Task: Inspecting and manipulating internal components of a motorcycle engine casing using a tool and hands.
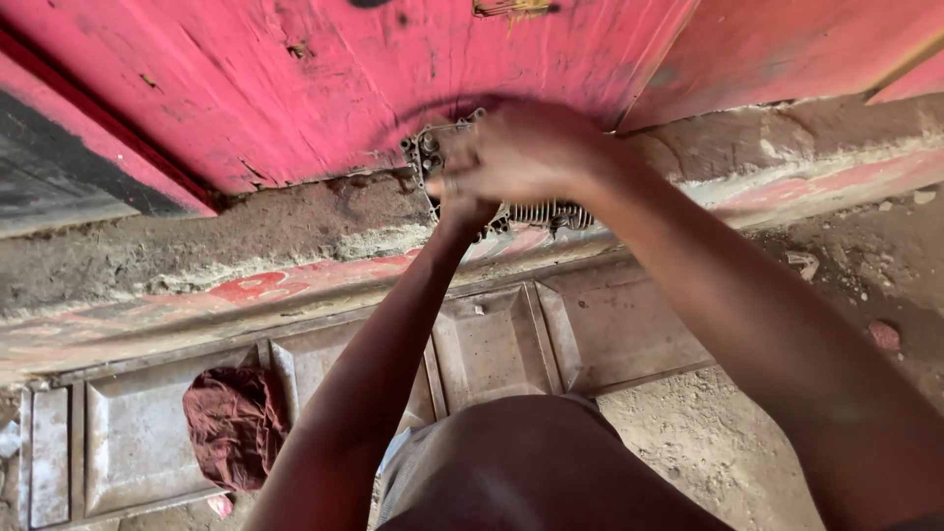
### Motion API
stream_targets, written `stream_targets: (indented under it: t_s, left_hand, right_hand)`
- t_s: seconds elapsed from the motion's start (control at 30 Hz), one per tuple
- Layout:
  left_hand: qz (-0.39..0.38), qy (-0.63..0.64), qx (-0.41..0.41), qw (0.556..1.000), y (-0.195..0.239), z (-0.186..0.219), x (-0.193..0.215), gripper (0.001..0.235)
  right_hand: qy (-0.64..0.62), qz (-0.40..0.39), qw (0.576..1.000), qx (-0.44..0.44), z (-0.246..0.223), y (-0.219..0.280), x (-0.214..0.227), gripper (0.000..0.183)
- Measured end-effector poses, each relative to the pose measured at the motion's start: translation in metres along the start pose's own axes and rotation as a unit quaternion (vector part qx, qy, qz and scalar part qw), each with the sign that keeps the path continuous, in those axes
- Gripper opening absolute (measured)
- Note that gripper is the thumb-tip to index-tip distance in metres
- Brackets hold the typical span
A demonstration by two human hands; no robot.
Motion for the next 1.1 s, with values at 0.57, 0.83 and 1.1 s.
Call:
stream_targets:
  t_s: [0.57, 0.83, 1.1]
  left_hand:
    - [-0.019, 0.070, 0.120, 0.990, -0.018, 0.020, 0.029, 0.041]
    - [-0.020, 0.064, 0.117, 0.991, -0.014, 0.015, 0.023, 0.040]
    - [-0.009, 0.052, 0.131, 0.990, -0.013, 0.023, 0.023, 0.040]
  right_hand:
    - [0.057, -0.003, 0.998, 0.007, 0.010, 0.001, -0.010, 0.041]
    - [0.077, 0.021, 0.993, -0.084, 0.022, -0.004, -0.006, 0.049]
    - [0.103, 0.032, 0.992, -0.072, 0.039, -0.015, -0.007, 0.059]
Point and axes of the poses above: each hand's wrist, its own y-axis away from the middle knuckle, its own x-axis out of the back of the hand, z = x × y, the point moved 4 cm from there along -y, towards the middle knuckle, and after that the axes turned 11 degrees about y, right-handed, at the moved point
